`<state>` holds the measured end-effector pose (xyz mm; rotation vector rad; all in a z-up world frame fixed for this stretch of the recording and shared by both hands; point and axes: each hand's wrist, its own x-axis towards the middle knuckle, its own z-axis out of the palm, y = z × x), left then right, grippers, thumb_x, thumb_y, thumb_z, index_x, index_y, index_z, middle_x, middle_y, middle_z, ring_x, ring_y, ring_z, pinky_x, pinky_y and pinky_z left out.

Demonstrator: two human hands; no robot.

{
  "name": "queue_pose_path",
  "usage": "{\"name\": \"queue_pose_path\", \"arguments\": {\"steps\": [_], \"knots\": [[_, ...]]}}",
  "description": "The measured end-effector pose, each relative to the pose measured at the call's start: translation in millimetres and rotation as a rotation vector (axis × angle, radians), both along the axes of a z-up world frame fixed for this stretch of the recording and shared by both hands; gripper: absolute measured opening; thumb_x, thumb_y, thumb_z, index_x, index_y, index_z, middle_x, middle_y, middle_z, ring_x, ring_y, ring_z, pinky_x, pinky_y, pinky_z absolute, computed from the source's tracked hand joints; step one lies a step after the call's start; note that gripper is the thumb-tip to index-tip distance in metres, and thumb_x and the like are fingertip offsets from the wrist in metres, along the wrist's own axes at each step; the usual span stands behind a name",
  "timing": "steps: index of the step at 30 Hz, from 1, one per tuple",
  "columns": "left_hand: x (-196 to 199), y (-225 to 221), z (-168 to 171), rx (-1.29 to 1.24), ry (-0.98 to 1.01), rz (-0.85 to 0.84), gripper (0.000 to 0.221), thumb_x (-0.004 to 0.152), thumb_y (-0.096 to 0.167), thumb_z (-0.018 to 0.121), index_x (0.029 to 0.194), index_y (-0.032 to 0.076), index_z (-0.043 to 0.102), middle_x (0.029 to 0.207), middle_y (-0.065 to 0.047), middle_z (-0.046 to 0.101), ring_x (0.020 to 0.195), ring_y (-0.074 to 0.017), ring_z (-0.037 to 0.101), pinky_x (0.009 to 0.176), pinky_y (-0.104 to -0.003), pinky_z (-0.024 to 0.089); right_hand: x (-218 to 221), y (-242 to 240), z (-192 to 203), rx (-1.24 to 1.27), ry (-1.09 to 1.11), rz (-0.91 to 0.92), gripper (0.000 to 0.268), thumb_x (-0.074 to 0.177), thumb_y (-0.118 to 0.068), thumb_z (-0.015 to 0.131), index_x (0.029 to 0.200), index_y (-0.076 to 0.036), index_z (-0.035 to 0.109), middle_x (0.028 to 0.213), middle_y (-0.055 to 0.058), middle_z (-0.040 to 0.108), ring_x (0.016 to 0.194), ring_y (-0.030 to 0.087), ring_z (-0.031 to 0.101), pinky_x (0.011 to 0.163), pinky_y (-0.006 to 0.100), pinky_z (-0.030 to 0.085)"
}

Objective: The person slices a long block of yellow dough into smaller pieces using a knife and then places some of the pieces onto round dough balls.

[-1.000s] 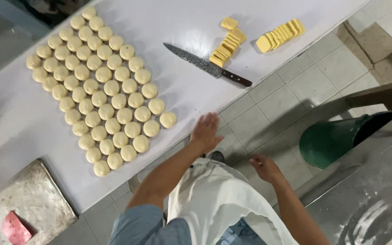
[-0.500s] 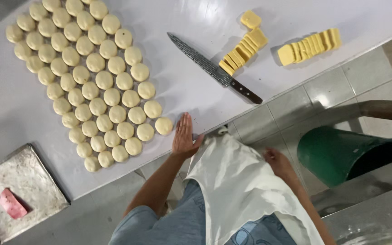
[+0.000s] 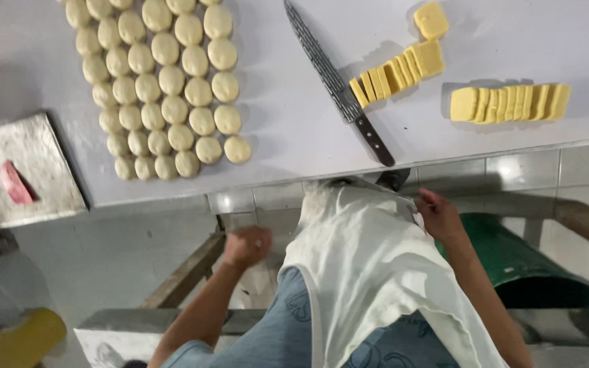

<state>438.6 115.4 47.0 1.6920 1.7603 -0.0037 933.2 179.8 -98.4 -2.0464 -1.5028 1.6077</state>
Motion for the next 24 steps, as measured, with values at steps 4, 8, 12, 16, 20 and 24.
{"name": "queue_pose_path", "arguments": {"steps": [4,8,12,16,20,24], "knots": [[41,58,-27,0.587,0.147,0.017,0.031,0.094,0.016,0.066,0.12,0.0,0.069,0.111,-0.019,0.07,0.104,-0.0388,0.065,0.09,-0.049,0.053,27,49,21,0.016,0.014,0.239,0.042,0.099,-0.033,0.064,0.135,-0.011,0.065,0.094,0.016,0.076,0.084,0.031,0.072,0.075,0.039,0.054],[113,150,-90,0.553,0.391,0.124,0.076,0.101,0.041,0.053,0.153,-0.011,0.034,0.159,-0.036,0.034,0.148,-0.0505,0.028,0.12,-0.056,0.02,32,87,62,0.21,0.152,0.357,0.034,0.098,-0.034,0.063,0.125,-0.013,0.071,0.09,0.013,0.078,0.079,0.027,0.075,0.071,0.036,0.056],[179,99,-132,0.472,0.154,-0.231,0.076,0.098,0.048,0.055,0.148,-0.007,0.042,0.154,-0.032,0.044,0.148,-0.0463,0.034,0.124,-0.055,0.023,6,123,87,0.473,0.156,0.378,0.032,0.1,-0.031,0.066,0.125,-0.012,0.069,0.099,0.013,0.074,0.083,0.028,0.073,0.073,0.037,0.056],[147,60,-114,0.571,-0.121,-0.071,0.038,0.099,0.025,0.064,0.133,0.01,0.062,0.139,-0.021,0.066,0.137,-0.0438,0.058,0.118,-0.054,0.043,-41,140,89,0.603,0.059,0.401,0.043,0.095,-0.028,0.07,0.134,-0.01,0.061,0.11,0.015,0.069,0.094,0.033,0.069,0.081,0.043,0.056],[100,163,-100,0.624,0.232,0.27,0.058,0.104,0.03,0.058,0.15,-0.005,0.047,0.16,-0.034,0.035,0.149,-0.0502,0.031,0.121,-0.059,0.028,-99,141,79,0.648,-0.059,0.503,0.069,0.086,-0.027,0.075,0.144,-0.004,0.046,0.124,0.021,0.06,0.109,0.04,0.06,0.088,0.05,0.053],[90,183,-100,0.483,0.201,0.071,0.075,0.1,0.037,0.06,0.154,-0.01,0.037,0.161,-0.034,0.025,0.15,-0.0502,0.021,0.119,-0.062,0.02,-137,151,95,0.466,-0.195,0.516,0.079,0.087,-0.031,0.074,0.15,-0.003,0.036,0.122,0.021,0.056,0.11,0.039,0.06,0.088,0.049,0.054]]}}
